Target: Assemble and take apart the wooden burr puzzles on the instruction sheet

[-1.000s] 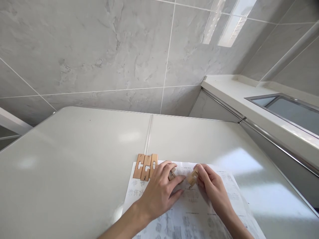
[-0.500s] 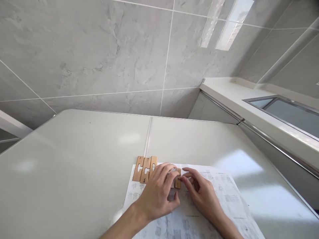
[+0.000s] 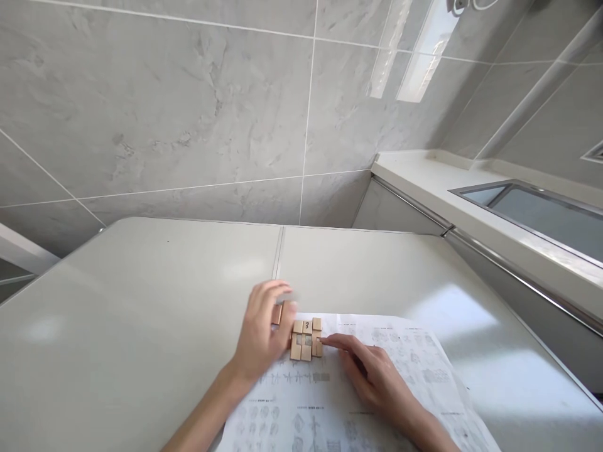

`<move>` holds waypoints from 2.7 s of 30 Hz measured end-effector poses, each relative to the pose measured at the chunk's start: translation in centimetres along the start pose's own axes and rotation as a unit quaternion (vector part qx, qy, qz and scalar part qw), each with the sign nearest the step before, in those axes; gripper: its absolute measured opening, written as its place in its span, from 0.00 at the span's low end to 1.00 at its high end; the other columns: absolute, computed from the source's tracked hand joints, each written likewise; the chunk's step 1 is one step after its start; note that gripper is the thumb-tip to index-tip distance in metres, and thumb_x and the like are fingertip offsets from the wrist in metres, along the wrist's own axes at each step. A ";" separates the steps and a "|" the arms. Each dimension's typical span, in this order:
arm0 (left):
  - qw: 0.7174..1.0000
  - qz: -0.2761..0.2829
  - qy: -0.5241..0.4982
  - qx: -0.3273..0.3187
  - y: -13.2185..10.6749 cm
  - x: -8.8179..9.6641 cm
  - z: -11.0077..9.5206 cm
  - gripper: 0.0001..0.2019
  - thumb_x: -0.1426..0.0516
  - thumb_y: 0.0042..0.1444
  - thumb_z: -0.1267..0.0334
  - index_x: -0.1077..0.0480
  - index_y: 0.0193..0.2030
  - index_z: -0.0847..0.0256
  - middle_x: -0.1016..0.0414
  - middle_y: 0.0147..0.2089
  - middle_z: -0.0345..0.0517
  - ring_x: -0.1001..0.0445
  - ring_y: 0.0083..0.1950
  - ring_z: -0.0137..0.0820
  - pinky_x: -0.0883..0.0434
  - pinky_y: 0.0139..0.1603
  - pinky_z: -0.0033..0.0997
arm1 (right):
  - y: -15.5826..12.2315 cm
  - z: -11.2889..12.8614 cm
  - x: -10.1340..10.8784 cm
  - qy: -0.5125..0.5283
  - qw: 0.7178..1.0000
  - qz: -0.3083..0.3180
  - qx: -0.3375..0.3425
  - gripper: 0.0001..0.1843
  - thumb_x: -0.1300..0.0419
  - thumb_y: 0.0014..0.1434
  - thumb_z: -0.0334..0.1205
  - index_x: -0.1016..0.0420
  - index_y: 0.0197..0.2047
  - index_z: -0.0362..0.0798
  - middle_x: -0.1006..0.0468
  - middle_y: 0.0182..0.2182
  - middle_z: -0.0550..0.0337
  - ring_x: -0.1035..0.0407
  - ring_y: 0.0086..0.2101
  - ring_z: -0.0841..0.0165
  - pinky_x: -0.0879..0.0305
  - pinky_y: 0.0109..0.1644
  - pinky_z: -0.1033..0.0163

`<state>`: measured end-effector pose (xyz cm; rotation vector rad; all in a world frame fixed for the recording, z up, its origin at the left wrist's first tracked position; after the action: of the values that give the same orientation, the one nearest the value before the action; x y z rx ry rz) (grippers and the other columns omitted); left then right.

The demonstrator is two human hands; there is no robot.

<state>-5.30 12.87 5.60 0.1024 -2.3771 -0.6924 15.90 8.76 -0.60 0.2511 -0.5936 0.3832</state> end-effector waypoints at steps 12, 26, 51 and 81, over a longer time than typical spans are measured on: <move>0.970 -0.042 -0.035 0.235 0.9 3.5 9.8 0.20 0.46 0.67 0.46 0.39 0.29 0.57 0.43 0.26 0.34 0.41 0.29 0.29 0.40 0.31 0.27 | 0.0 -1.5 0.2 0.030 0.997 -0.058 -0.045 0.13 0.51 0.74 0.41 0.25 0.48 0.52 0.20 0.33 0.60 0.40 0.22 0.69 0.42 0.28 0.63; 0.971 -0.020 -0.028 0.236 0.8 3.5 9.1 0.21 0.46 0.66 0.45 0.40 0.29 0.57 0.45 0.27 0.34 0.43 0.30 0.29 0.42 0.32 0.27 | 0.0 0.5 -0.2 -0.071 0.995 -0.051 0.041 0.11 0.49 0.68 0.32 0.25 0.42 0.51 0.33 0.21 0.67 0.40 0.22 0.69 0.47 0.28 0.64; 0.972 0.009 -0.023 0.232 1.1 3.0 9.1 0.22 0.46 0.65 0.42 0.38 0.30 0.57 0.43 0.28 0.34 0.43 0.30 0.30 0.42 0.33 0.28 | 0.0 2.7 -3.2 0.173 0.979 0.102 -0.042 0.07 0.41 0.65 0.34 0.23 0.43 0.51 0.17 0.51 0.59 0.43 0.20 0.79 0.38 0.33 0.66; 0.973 0.029 0.021 0.229 1.3 2.8 9.2 0.23 0.47 0.65 0.39 0.35 0.30 0.57 0.38 0.27 0.35 0.39 0.29 0.30 0.39 0.32 0.27 | 0.6 -1.7 5.8 0.003 0.995 0.021 -0.102 0.15 0.49 0.74 0.49 0.24 0.45 0.53 0.24 0.25 0.65 0.36 0.24 0.67 0.41 0.31 0.63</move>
<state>-12.92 17.51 1.91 0.2397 -2.4444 -0.1017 20.87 11.50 1.48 0.0422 -0.6274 0.3616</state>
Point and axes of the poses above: each hand's wrist, its own y-axis towards the middle knuckle, its own x-axis out of the back of the hand, z = x × y, the point moved 7 cm from there along y, towards the middle knuckle
